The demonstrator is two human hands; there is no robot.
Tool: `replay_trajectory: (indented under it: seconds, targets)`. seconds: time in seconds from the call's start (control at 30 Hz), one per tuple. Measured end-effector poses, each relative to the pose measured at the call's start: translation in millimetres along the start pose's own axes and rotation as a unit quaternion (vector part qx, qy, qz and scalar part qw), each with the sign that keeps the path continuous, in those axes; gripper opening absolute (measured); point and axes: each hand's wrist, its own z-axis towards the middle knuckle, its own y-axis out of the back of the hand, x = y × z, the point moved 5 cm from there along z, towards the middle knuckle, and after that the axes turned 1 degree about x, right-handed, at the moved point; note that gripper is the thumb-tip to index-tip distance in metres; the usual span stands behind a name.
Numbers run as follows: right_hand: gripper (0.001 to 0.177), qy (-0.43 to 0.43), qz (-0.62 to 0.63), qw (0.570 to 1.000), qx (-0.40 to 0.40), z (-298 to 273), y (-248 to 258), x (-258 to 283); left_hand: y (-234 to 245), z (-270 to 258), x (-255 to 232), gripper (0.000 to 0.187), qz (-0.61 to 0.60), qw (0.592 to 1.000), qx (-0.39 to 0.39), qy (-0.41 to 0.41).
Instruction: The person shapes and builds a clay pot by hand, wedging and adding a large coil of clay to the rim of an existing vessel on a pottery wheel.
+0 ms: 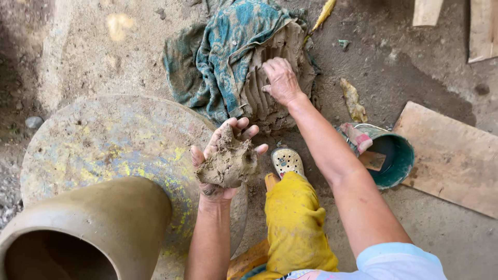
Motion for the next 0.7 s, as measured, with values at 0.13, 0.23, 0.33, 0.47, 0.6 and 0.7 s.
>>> replay_trajectory:
  seconds: [0.13,0.23,0.33,0.47,0.6,0.7]
  targets:
    - [0.061,-0.034,0.014,0.997,0.068,-21.3,-7.2,10.8,8.3,-6.3,0.2,0.099,-0.037,0.999,-0.004,-0.005]
    - [0.056,-0.087,-0.006,0.982,0.169,-28.5,-17.1,12.6,-1.1,-11.8,-4.5,0.113,-0.069,0.998,0.007,-0.002]
    - [0.050,-0.117,-0.029,0.971,0.207,-44.2,-29.4,10.4,-8.4,-16.1,-7.5,0.125,-0.083,0.996,0.011,0.007]
    - [0.046,-0.147,0.031,0.948,0.282,-84.4,-41.9,15.9,-11.5,-21.8,0.9,0.127,-0.100,0.995,0.025,0.008]
    - [0.049,-0.181,0.085,0.934,0.297,-110.4,5.1,49.4,-17.8,-18.4,5.9,0.121,-0.107,0.994,0.015,0.014]
    - [0.038,-0.226,0.284,0.916,0.171,-122.6,84.9,64.3,-16.8,-12.2,7.4,0.113,-0.079,0.997,-0.006,0.006]
